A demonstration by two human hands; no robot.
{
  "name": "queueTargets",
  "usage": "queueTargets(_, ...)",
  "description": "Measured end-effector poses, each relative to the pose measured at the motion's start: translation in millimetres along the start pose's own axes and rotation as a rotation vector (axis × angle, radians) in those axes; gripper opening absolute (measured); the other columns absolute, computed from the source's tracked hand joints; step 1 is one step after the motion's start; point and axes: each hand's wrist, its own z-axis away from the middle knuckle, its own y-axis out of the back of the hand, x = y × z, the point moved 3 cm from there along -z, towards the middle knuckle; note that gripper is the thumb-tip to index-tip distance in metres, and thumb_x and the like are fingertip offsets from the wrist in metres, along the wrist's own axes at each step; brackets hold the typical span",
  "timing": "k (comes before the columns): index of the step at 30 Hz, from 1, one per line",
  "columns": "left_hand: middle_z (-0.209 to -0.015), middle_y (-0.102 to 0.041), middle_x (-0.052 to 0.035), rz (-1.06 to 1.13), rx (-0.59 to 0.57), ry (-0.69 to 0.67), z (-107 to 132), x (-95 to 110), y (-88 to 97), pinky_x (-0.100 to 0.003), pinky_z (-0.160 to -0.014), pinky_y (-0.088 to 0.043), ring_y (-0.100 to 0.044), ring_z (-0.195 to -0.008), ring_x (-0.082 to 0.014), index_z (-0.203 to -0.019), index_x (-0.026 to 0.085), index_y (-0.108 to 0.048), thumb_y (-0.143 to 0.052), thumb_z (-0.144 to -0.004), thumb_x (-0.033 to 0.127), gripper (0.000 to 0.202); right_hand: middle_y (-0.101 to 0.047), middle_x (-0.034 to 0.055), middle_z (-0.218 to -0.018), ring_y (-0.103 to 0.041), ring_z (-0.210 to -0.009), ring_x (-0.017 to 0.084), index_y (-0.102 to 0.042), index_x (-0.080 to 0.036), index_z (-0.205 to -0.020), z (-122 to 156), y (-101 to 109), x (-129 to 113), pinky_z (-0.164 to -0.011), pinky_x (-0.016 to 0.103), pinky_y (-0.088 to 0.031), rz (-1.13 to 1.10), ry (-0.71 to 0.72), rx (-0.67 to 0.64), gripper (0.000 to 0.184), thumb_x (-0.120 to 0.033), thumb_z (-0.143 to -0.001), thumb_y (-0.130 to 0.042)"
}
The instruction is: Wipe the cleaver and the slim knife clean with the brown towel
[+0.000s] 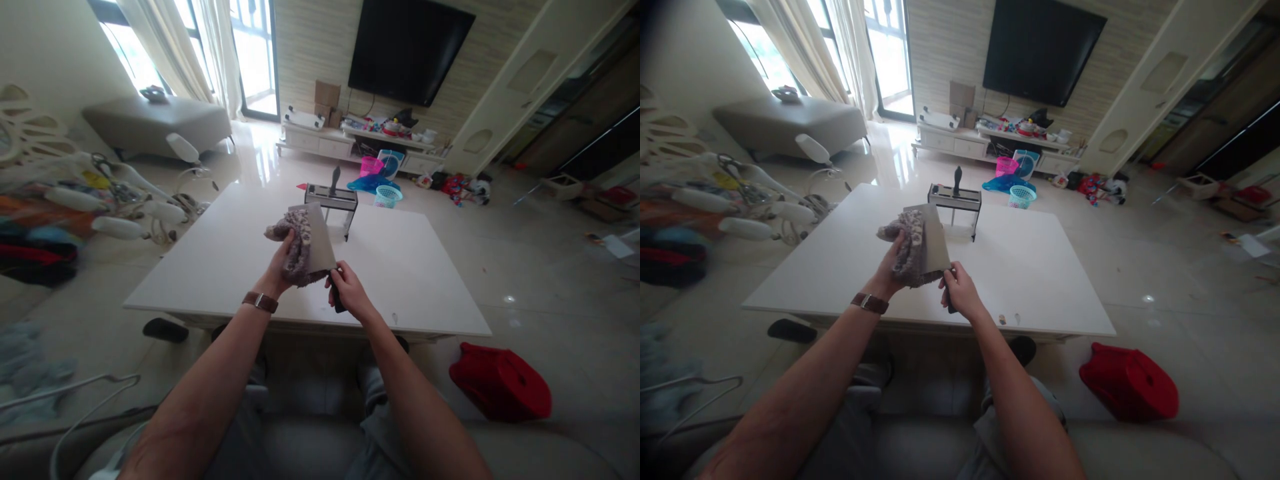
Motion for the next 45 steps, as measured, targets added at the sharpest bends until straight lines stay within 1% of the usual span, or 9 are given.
queueTargets(5,-0.099,-0.078,-0.0111,0.143,0.138,-0.065,-6,-17,7.5,-0.041,-0.095,-0.061,-0.076,-0.086,-0.0221,-0.097,0.011,-0.074,-0.089,-0.071,0.023,0.032,-0.059,-0.0101,-0.072,-0.057,-0.04,0.007,-0.049,-0.026,-0.101,1,1,1,-0.036,0.017,-0.042,0.162,0.03,-0.027,0.023,-0.048,-0.097,-0.05)
queueTargets(14,-0.101,-0.078,-0.0088,0.222,0.356,-0.222,-17,12,35.0,-0.035,-0.096,-0.061,-0.075,-0.093,-0.0191,-0.096,0.012,-0.074,-0.084,-0.079,0.021,0.022,-0.052,-0.0098,-0.062,-0.043,-0.037,0.006,-0.057,-0.025,-0.092,6,7,-10,-0.034,0.017,-0.032,0.192,0.042,0.028,0.021,-0.045,-0.094,-0.055)
queueTargets(17,-0.101,-0.078,-0.0086,0.25,0.234,-0.146,-15,16,32.3,-0.032,-0.096,-0.06,-0.075,-0.096,-0.0185,-0.098,0.013,-0.074,-0.079,-0.085,0.029,0.022,-0.053,-0.0087,-0.062,-0.043,-0.04,0.006,-0.056,-0.025,-0.089,10,4,-10,-0.038,0.018,-0.033,0.205,0.084,0.05,0.019,-0.043,-0.095,-0.054)
queueTargets(21,-0.106,-0.078,-0.0113,0.233,0.016,0.013,-5,-3,9.9,-0.036,-0.099,-0.059,-0.074,-0.103,-0.0223,-0.103,0.013,-0.074,-0.078,-0.086,0.037,0.03,-0.052,-0.0088,-0.062,-0.046,-0.041,0.008,-0.052,-0.026,-0.091,11,-3,-5,-0.041,0.019,-0.034,0.206,0.108,0.142,0.019,-0.044,-0.097,-0.05)
queueTargets(26,-0.104,-0.079,-0.0113,0.159,0.124,-0.106,-5,-17,3.5,-0.04,-0.099,-0.059,-0.075,-0.098,-0.0243,-0.097,0.01,-0.075,-0.087,-0.074,0.025,0.03,-0.052,-0.0084,-0.064,-0.048,-0.043,0.009,-0.052,-0.027,-0.094,10,-3,-7,-0.042,0.02,-0.034,0.254,0.121,0.166,0.018,-0.044,-0.098,-0.049)
queueTargets(32,-0.099,-0.079,-0.0073,0.28,0.308,-0.234,-21,5,31.4,-0.032,-0.094,-0.06,-0.074,-0.092,-0.0181,-0.096,0.013,-0.073,-0.082,-0.083,0.027,0.021,-0.053,-0.008,-0.061,-0.044,-0.042,0.008,-0.054,-0.025,-0.089,8,-1,-7,-0.041,0.02,-0.034,0.206,0.104,0.126,0.023,-0.047,-0.094,-0.055)
queueTargets(36,-0.104,-0.078,-0.0084,0.297,0.157,-0.145,-22,7,30.9,-0.033,-0.097,-0.059,-0.074,-0.098,-0.0195,-0.1,0.015,-0.072,-0.08,-0.084,0.038,0.029,-0.053,-0.0091,-0.064,-0.045,-0.038,0.007,-0.051,-0.025,-0.092,4,-6,-4,-0.037,0.019,-0.032,0.113,0.109,0.16,0.024,-0.048,-0.094,-0.054)
queueTargets(41,-0.11,-0.077,-0.0103,0.275,-0.061,0.042,-5,-19,1.8,-0.037,-0.102,-0.057,-0.072,-0.108,-0.0242,-0.106,0.016,-0.072,-0.085,-0.078,0.046,0.044,-0.052,-0.0099,-0.066,-0.045,-0.036,0.007,-0.043,-0.026,-0.093,-2,-9,-5,-0.034,0.019,-0.031,0.033,0.14,0.287,0.025,-0.05,-0.096,-0.05)
queueTargets(45,-0.106,-0.078,-0.0114,0.148,-0.088,0.05,7,-39,-12.7,-0.041,-0.101,-0.057,-0.074,-0.103,-0.027,-0.099,0.013,-0.074,-0.093,-0.067,0.037,0.045,-0.046,-0.0106,-0.058,-0.045,-0.036,0.01,-0.042,-0.027,-0.096,-2,-7,2,-0.036,0.02,-0.033,0.121,0.107,0.39,0.024,-0.051,-0.099,-0.043)
